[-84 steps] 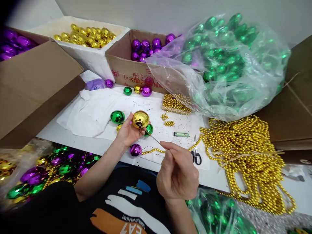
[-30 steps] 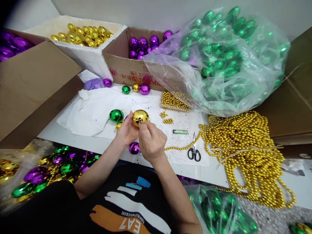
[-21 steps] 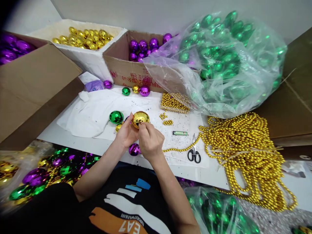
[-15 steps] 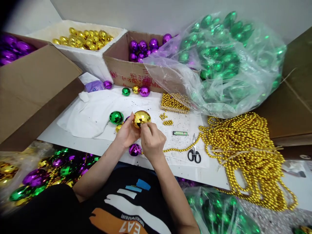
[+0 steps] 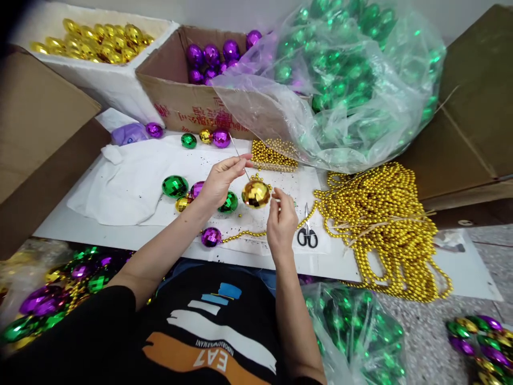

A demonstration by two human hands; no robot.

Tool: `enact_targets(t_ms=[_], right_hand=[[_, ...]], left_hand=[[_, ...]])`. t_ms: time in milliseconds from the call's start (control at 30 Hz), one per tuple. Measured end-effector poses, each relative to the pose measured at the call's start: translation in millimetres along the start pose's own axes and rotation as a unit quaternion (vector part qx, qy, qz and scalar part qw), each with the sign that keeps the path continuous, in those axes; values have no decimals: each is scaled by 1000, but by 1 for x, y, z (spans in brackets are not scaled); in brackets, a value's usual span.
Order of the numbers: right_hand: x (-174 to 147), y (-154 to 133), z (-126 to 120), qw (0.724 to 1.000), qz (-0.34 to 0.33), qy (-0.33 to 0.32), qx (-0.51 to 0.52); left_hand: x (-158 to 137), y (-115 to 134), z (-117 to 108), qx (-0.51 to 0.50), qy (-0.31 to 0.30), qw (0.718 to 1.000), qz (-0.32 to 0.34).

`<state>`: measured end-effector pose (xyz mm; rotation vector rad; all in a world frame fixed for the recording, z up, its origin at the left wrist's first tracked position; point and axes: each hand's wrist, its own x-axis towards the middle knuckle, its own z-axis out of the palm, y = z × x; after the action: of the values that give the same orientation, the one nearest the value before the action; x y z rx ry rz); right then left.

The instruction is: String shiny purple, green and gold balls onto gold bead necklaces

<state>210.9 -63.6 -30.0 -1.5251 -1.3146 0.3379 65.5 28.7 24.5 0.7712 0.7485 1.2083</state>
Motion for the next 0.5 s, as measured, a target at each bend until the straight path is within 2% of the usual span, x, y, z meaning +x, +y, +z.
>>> enact_targets(t_ms=[67, 133, 200, 300, 400, 500], right_hand=[[4, -1, -4, 999, -27, 8, -22], [8, -5, -4, 999, -35, -22, -11], [9, -8, 0, 997, -10, -63, 37], [9, -6, 6, 981, 100, -77, 147], [9, -4, 7, 937, 222, -58, 264], [12, -6, 1, 907, 259, -27, 330]], left_hand=[[-3, -1, 9, -13, -15, 1000, -1], [-8, 1, 17, -24, -27, 999, -7], [-12, 2, 24, -34, -31, 999, -17], [-14, 3, 26, -20, -32, 999, -15], [-11, 1, 19, 27, -41, 999, 8], [-13, -1, 9, 49, -40, 998, -9]])
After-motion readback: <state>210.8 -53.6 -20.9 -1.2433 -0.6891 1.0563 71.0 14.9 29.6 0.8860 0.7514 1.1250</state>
